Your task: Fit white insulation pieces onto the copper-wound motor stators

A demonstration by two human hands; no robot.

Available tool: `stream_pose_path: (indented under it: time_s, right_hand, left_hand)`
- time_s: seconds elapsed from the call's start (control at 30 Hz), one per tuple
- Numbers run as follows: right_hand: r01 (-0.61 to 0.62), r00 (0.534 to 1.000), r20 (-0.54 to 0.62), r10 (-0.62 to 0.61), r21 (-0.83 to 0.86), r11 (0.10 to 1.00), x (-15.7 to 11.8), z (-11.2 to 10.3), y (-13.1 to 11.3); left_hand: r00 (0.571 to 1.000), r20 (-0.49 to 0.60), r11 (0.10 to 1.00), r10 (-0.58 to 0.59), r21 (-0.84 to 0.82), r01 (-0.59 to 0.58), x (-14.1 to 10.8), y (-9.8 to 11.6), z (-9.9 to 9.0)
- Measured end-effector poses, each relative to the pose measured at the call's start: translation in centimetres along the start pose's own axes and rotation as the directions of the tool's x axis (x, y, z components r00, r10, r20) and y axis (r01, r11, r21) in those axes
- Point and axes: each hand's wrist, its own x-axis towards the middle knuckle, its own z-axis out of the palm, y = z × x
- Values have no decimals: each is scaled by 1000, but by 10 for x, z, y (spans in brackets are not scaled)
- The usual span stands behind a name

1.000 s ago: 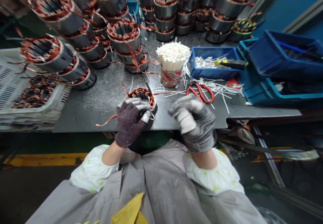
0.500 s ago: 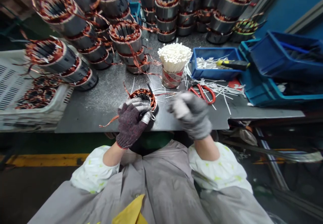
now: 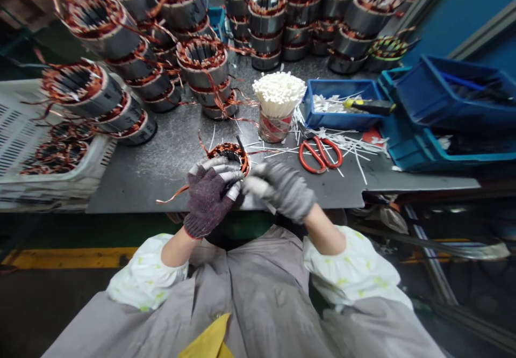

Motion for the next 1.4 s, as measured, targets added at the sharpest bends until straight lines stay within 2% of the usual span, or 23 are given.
stream_pose_path:
  time_s: [0.03,0.07,0.13,0.23,0.27,0.33,0.43,0.57,0.63,0.73,0.8,0.9,1.0,1.07,1.13,1.2,1.27,1.33,1.4]
  right_hand:
    - [-11,993,117,11,-7,1000,2,4,2]
    - [-27,982,186,24,15,1000,3,10,4]
    - [-158,962,241,124,128,979,1,23,9]
    - [-389,920,214,330,381,839,-13,38,12]
    - [-420,907,194,373,429,799,-20,39,10]
    - [-423,904,145,402,444,790,-31,38,5]
    - [-363,930,90,355,350,863,-32,30,-5]
    - [-260,962,-31,272,198,945,-7,22,-7]
    - [-191,976,-78,202,133,973,-1,21,-5]
    - [15,990,-138,-23,-62,998,-13,27,-1]
    - [99,990,-82,-116,-186,977,-25,35,3]
    - [119,992,-21,-128,-242,963,-31,44,13]
    - [177,984,48,-170,-195,965,-12,38,26]
    - [234,962,172,-213,-110,966,8,27,35]
    - [261,918,309,-249,3,965,30,17,42]
    - [248,867,417,-273,114,962,49,11,46]
    - [213,827,485,-284,197,957,62,11,47]
    - [192,810,511,-288,233,953,68,14,46]
    - [180,817,506,-276,231,956,66,13,44]
  left_hand:
    - [1000,14,1000,12,9,-12,-2,-1,-1]
    - [1000,20,1000,15,16,-15,-4,-3,-1]
    - [1000,15,1000,5,25,-5,-8,-7,-3]
    - [999,39,999,-5,38,3,-10,-14,-5]
    - [998,59,999,-4,40,2,-9,-16,-6]
    - [996,93,1000,5,30,-8,-7,-19,-8]
    - [989,132,998,64,-28,-61,-6,-17,-9]
    - [983,119,990,139,-46,-134,-15,-3,-6]
    - [994,50,995,97,34,-98,-23,5,-6]
    - [1000,-20,992,-18,126,20,-32,10,-10]
    - [999,32,994,-39,108,35,-31,9,-16]
    - [981,193,997,37,61,-49,-16,-1,-29]
    - [918,358,977,170,58,-204,9,-14,-41]
    - [862,411,942,297,23,-336,25,-21,-43]
    - [799,387,874,459,-36,-485,36,-28,-41]
    - [737,312,787,600,-62,-614,39,-35,-35]
    - [699,231,724,677,-33,-689,35,-41,-29]
    - [700,194,711,687,18,-703,27,-43,-25]
    - [758,173,756,629,91,-648,18,-41,-24]
